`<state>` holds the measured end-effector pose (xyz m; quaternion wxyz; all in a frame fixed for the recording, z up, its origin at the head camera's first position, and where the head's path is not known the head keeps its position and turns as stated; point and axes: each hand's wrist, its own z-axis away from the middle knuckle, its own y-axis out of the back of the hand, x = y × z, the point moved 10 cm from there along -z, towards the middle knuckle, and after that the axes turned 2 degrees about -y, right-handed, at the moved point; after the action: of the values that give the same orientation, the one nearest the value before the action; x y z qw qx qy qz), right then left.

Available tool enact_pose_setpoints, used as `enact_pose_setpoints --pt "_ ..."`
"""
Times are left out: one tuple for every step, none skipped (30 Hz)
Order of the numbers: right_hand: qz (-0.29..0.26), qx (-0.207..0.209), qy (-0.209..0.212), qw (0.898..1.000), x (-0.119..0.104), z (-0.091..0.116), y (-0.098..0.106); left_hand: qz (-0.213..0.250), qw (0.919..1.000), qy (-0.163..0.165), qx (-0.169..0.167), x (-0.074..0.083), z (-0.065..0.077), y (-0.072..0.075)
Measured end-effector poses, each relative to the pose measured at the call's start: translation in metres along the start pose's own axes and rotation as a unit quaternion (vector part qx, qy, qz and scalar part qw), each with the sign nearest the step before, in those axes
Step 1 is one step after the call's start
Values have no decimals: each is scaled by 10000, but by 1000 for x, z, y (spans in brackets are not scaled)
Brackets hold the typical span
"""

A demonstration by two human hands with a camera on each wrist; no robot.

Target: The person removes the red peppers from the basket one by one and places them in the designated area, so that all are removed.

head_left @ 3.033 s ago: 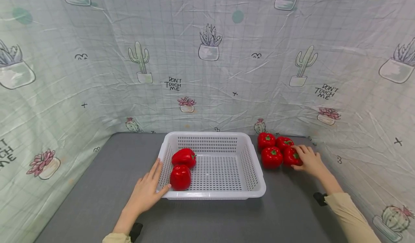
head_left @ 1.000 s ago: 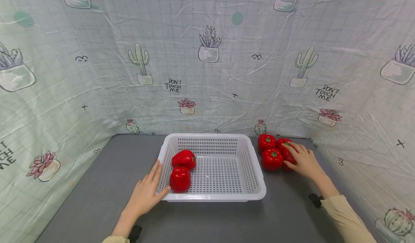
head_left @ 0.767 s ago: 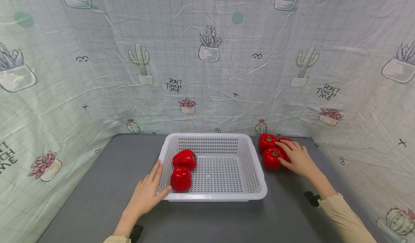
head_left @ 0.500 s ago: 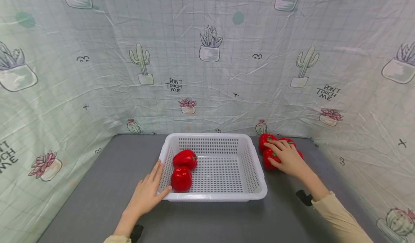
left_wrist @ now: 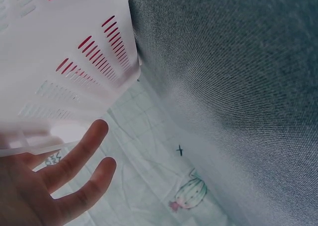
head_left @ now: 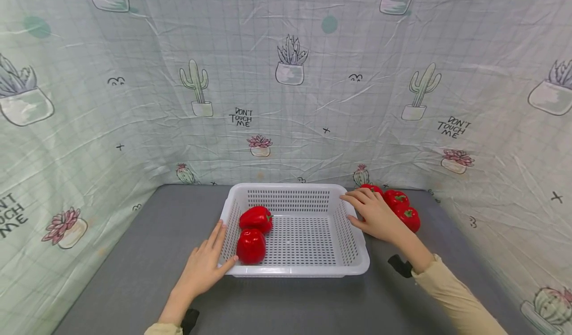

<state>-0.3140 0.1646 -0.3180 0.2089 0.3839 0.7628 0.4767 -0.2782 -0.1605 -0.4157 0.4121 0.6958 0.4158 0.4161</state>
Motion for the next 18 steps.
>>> enact_pose_setpoints --pt "5 3 25 10000 -2 -2 -1 2 10000 1 -7 0 0 0" --pt "-4 9 48 10000 -4 -4 -1 8 10000 -1 -7 0 0 0" --pt "-20 6 57 10000 -5 -6 -2 5 10000 -5 -10 0 0 0" --pt "-29 -7 64 10000 -7 -7 -3 6 10000 -6 -10 0 0 0" --pt "-59 -24 71 10000 -9 -9 -3 6 10000 -9 -10 0 0 0" --pt "-64 -46 83 9999 -10 -11 -4 5 10000 -9 -5 0 0 0" --pt "-92 -48 97 9999 -13 -13 -4 -1 10000 -13 -3 0 0 0" --pt "-102 -55 121 9999 -15 -15 -4 -2 10000 -17 2 1 -1 1" --pt "-117 -57 147 9998 -18 -18 -5 -15 10000 -17 -1 1 -1 1" --pt "-107 -53 194 9997 -21 -20 -5 -20 10000 -14 -5 1 -1 1" --pt "-99 -45 247 9996 -24 -22 -5 -30 10000 -15 -7 1 -1 1" --pt "-80 -34 296 9995 -27 -25 -6 -29 10000 -17 -1 1 -1 1" --pt "-77 -24 345 9994 -31 -27 -6 -32 10000 -22 -4 1 -1 0" --pt "-57 -26 390 9992 -34 -30 -7 -20 10000 -22 1 1 -1 1" --pt "-56 -29 432 9990 -38 -32 -8 -17 10000 -22 3 1 -1 0" --pt "-44 -40 472 9989 -42 -34 -9 -9 10000 -23 5 0 -1 0" --pt "-49 -64 510 9987 -45 -37 -10 -9 10000 -29 6 0 -1 0" --pt "-76 -86 543 9985 -49 -39 -11 -5 10000 -32 11 0 0 0"
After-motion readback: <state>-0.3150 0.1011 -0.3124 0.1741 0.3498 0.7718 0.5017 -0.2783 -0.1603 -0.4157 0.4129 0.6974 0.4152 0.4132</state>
